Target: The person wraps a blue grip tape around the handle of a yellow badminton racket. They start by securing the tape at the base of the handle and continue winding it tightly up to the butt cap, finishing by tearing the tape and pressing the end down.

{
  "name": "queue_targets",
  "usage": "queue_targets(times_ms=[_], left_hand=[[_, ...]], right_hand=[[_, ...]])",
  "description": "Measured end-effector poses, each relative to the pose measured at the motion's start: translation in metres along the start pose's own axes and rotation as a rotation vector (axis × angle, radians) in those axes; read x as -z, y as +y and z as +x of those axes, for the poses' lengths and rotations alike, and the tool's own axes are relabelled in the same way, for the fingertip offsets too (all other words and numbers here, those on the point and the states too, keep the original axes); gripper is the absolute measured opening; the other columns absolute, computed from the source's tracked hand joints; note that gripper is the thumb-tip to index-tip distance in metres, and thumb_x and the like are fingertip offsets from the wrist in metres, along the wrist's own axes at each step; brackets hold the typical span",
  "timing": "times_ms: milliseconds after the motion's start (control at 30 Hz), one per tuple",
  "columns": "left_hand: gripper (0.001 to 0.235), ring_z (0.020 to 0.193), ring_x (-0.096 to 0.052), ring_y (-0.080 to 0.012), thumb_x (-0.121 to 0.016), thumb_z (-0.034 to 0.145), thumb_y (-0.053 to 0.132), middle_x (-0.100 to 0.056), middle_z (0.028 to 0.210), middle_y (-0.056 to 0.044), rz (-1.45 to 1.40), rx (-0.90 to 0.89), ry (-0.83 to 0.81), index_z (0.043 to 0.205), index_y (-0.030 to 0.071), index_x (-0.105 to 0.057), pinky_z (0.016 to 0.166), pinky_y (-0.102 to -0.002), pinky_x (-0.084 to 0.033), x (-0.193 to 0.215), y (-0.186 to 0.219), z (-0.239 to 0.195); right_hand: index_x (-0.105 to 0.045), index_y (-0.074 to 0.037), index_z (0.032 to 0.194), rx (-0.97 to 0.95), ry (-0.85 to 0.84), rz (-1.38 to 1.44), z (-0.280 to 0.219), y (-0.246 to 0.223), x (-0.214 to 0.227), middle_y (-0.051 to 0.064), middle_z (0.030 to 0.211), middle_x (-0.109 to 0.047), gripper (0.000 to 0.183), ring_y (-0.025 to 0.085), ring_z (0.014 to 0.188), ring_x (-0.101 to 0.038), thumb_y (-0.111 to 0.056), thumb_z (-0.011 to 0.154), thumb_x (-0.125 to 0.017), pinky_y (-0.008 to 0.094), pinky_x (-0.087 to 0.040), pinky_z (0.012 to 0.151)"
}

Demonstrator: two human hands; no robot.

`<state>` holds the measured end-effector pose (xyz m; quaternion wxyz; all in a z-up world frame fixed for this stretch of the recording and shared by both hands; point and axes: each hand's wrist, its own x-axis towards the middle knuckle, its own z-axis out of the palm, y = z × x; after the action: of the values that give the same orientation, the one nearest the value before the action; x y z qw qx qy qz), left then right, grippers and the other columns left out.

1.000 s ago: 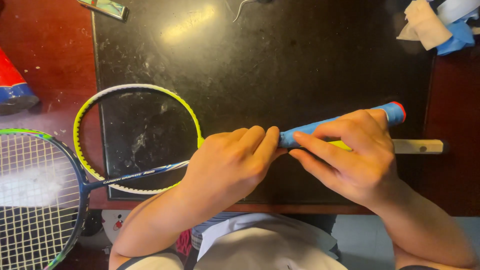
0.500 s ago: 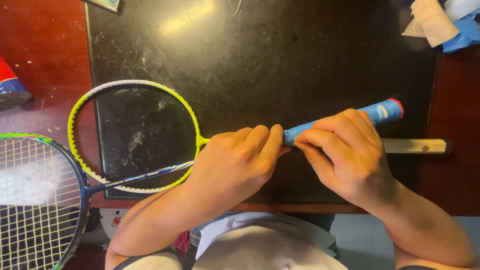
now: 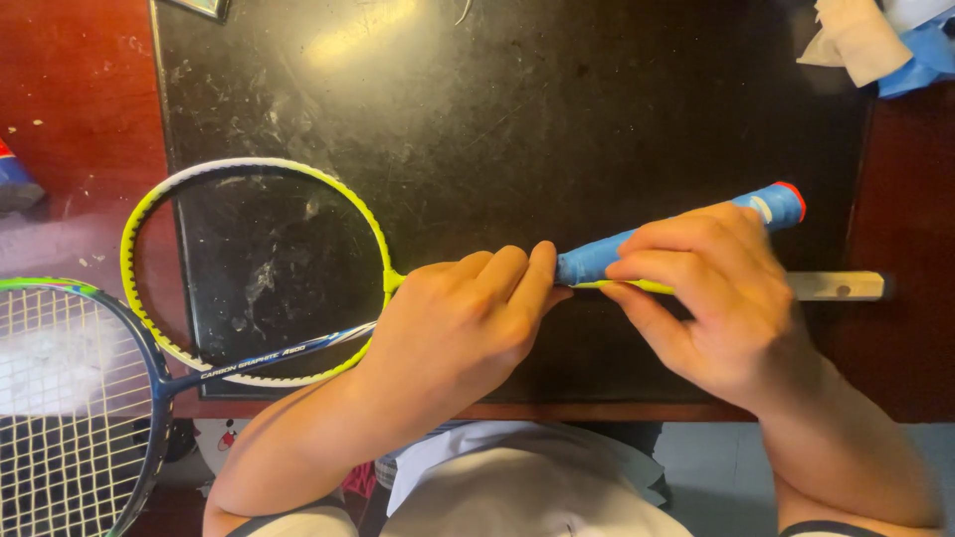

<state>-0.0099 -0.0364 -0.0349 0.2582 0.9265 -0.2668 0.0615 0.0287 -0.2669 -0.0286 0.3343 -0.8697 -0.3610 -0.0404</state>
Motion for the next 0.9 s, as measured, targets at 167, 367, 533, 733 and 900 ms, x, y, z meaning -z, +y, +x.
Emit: queue_targets(times_ms=[167, 367, 533, 733, 900], left_hand=[[0.032, 0.063, -0.057, -0.0194, -0.073, 0.094, 0.019, -0.052, 0.076, -0.006, -0.045, -0.031, 0.002, 0.115, -0.005, -0.068, 0.052, -0.036, -0.044, 0.014, -0.003, 0.002], [0.022, 0.062, -0.057, -0.0203, -0.074, 0.092, 0.018, -0.05, 0.076, -0.005, -0.041, -0.002, -0.052, 0.106, 0.003, -0.066, 0.05, -0.037, -0.043, 0.019, -0.005, 0.005], [0.024, 0.06, -0.058, -0.0209, -0.077, 0.09, 0.02, -0.05, 0.075, -0.006, -0.042, 0.046, -0.074, 0.106, 0.007, -0.066, 0.048, -0.038, -0.042, 0.027, -0.006, 0.006], [0.036, 0.057, -0.057, -0.0226, -0.081, 0.085, 0.019, -0.052, 0.072, -0.006, -0.083, 0.075, -0.06, 0.114, 0.002, -0.068, 0.048, -0.038, -0.043, 0.035, -0.008, 0.009], [0.035, 0.057, -0.057, -0.0231, -0.08, 0.082, 0.019, -0.052, 0.072, -0.007, -0.067, 0.049, -0.047, 0.111, 0.002, -0.068, 0.049, -0.038, -0.043, 0.038, -0.008, 0.008]], right_hand=[[-0.07, 0.0, 0.109, -0.143, -0.071, -0.161, 0.0, 0.02, 0.047, 0.016, 0.118, -0.069, 0.047, 0.034, 0.104, -0.067, -0.012, 0.068, -0.09, 0.042, -0.055, 0.091], [-0.07, -0.003, 0.118, -0.311, -0.188, 0.011, -0.015, 0.045, 0.068, 0.011, 0.116, -0.073, 0.052, 0.018, 0.096, -0.072, -0.014, 0.071, -0.088, 0.029, -0.059, 0.083], [-0.065, -0.001, 0.129, -0.354, -0.228, 0.084, -0.021, 0.059, 0.063, 0.011, 0.114, -0.075, 0.073, 0.017, 0.096, -0.072, -0.012, 0.062, -0.092, 0.031, -0.057, 0.084], [-0.06, -0.004, 0.135, -0.577, -0.02, 0.788, -0.04, 0.07, 0.053, 0.003, 0.104, -0.072, 0.07, 0.009, 0.099, -0.071, 0.002, 0.071, -0.087, 0.03, -0.063, 0.091], [-0.063, -0.003, 0.134, -0.491, -0.034, 0.623, -0.044, 0.074, 0.057, -0.001, 0.095, -0.068, 0.072, 0.001, 0.08, -0.055, 0.003, 0.068, -0.09, 0.018, -0.05, 0.075]])
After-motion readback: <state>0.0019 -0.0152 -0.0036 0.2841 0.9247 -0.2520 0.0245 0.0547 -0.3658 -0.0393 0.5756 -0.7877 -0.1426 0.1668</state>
